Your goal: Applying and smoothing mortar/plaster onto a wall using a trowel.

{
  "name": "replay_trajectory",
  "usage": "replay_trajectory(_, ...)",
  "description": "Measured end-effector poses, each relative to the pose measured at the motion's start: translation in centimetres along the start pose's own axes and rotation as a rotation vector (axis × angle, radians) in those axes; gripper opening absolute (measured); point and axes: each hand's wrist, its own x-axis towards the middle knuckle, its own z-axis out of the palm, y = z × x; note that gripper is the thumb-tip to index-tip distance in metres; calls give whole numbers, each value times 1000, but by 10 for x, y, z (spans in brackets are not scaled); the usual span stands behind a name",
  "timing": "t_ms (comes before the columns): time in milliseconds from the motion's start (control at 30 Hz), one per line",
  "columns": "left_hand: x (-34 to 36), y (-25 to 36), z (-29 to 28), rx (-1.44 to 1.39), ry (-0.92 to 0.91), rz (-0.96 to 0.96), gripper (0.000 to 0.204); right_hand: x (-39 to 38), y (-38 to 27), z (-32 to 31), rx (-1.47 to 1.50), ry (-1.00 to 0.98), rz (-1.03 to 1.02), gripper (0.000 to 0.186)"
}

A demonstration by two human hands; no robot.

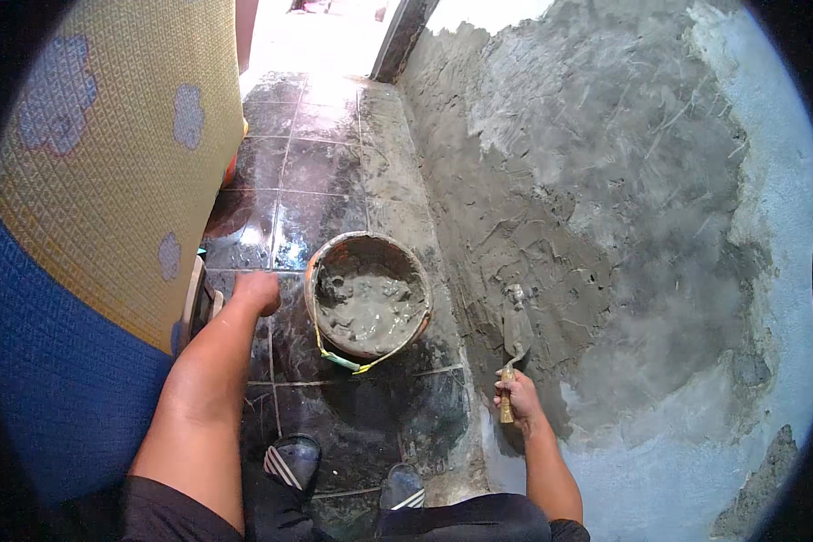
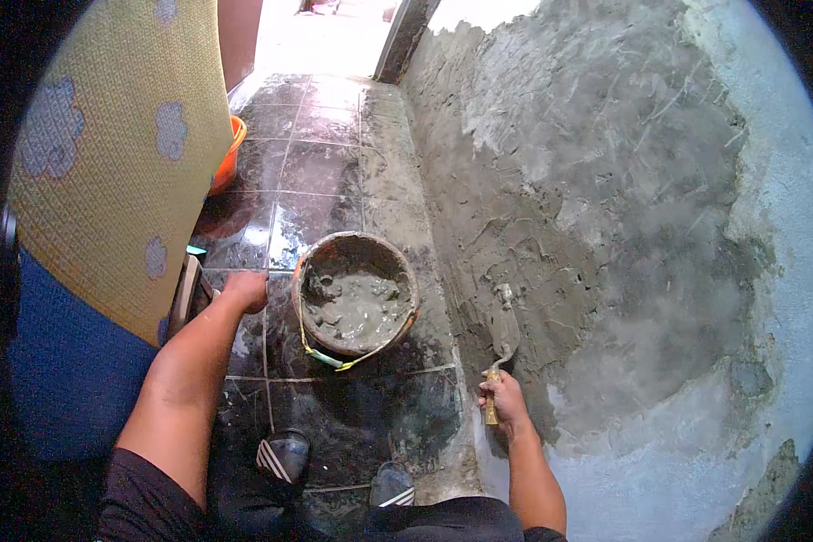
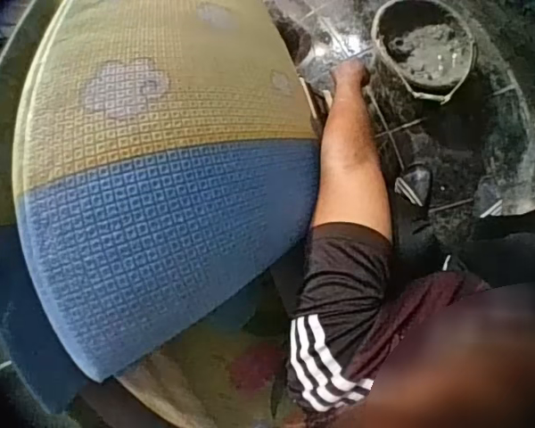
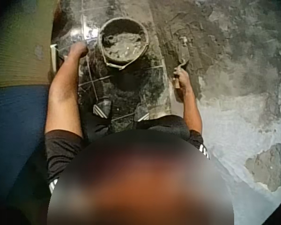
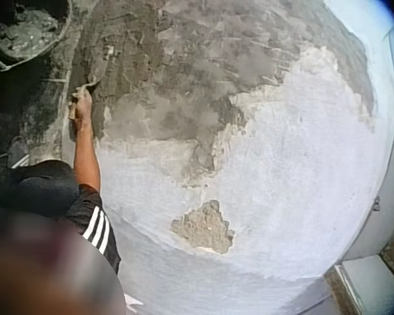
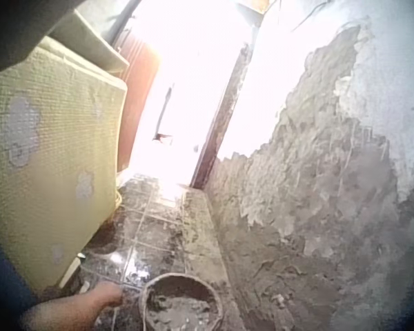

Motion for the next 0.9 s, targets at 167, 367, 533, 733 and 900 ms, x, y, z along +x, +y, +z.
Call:
replay_trajectory(167, -10, 11, -9, -91, 31, -53, 30, -31, -67, 2, -376, 45, -79, 23)
replay_trajectory(367, -5, 16, -11, -82, -16, -13, 33, -67, -152, 5, -778, 37, 2, 13)
replay_trajectory(533, 2, 27, -17, -100, -20, 9, 36, -101, -223, 11, -1169, 25, 9, 24)
replay_trajectory(733, -10, 41, -34, -128, -57, 26, 38, -155, -311, 49, -1483, 76, 101, 23)
replay_trajectory(900, -6, 38, -35, -117, -135, 46, 42, -200, -364, 67, -1329, 148, 89, 24)
